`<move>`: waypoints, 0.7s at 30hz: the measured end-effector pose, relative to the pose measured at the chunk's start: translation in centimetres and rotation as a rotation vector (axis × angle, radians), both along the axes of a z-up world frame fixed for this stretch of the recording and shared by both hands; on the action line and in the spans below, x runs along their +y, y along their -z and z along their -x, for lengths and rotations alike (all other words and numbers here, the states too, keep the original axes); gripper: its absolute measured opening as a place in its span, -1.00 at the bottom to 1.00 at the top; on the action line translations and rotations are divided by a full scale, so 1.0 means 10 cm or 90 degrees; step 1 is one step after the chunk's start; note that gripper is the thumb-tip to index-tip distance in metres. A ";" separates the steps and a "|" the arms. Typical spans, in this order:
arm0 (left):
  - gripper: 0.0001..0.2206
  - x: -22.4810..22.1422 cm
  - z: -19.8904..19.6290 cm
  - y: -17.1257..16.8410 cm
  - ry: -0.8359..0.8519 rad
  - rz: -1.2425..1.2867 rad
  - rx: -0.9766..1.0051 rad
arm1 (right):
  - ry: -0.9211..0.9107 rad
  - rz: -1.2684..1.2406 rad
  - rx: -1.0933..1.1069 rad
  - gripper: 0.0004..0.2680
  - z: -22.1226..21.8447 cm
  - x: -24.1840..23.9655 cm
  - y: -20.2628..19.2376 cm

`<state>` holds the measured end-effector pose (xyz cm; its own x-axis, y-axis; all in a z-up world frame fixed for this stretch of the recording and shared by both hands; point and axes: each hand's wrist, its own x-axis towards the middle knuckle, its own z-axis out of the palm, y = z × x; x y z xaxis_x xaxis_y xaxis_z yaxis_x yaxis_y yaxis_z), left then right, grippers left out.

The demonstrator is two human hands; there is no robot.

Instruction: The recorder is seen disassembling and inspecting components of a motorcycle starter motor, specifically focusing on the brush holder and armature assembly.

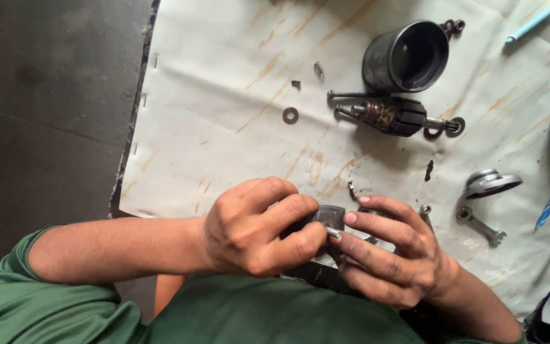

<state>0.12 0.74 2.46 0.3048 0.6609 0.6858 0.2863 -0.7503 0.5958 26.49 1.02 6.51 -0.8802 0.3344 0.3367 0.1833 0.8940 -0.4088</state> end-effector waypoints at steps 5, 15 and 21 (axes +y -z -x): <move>-0.81 -0.08 -0.01 0.13 -0.006 -0.021 0.013 | -0.012 -0.002 0.007 -0.88 0.00 0.03 0.02; -0.80 -0.09 -0.01 0.14 0.001 -0.038 0.016 | -0.018 0.022 0.006 -0.87 0.00 0.01 0.02; -0.78 -0.09 0.01 0.15 0.043 0.009 0.038 | 0.003 0.021 -0.020 -0.87 -0.02 -0.01 0.07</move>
